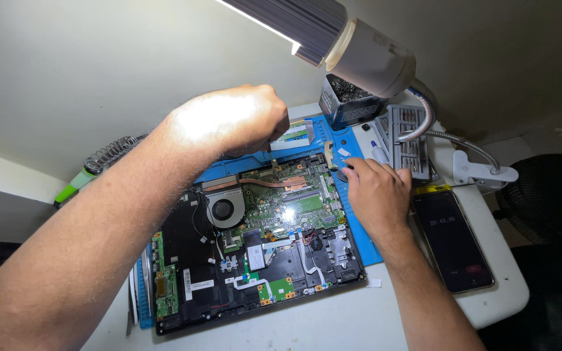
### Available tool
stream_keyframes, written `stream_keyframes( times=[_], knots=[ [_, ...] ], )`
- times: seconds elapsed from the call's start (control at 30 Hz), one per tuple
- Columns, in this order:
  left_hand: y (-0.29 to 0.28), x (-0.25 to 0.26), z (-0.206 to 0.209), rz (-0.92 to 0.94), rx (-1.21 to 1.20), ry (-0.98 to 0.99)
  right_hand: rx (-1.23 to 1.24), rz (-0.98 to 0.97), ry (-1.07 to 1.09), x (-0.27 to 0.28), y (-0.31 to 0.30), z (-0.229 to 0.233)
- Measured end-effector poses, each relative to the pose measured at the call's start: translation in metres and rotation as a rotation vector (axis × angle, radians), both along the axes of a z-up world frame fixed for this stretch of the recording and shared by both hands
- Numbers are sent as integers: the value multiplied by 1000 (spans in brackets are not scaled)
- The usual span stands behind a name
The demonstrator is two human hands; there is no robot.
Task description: The person works on a disassembled laptop motherboard, using a screwdriver to remove screws from the cooling fan and heat sink assembly. They then detach a ribbon cable and remove a small circuit board component from the motherboard.
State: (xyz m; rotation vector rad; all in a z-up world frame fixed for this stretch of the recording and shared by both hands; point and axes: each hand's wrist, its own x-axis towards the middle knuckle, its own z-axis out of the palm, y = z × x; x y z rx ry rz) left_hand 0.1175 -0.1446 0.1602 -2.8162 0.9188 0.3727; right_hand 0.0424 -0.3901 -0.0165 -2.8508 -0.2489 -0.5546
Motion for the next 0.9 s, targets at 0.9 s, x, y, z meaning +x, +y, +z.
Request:
stream_keyframes(
  times=[0.9],
  knots=[
    [2, 2, -5, -2, 107, -57, 48, -2, 140, -10, 6, 23]
  ],
)
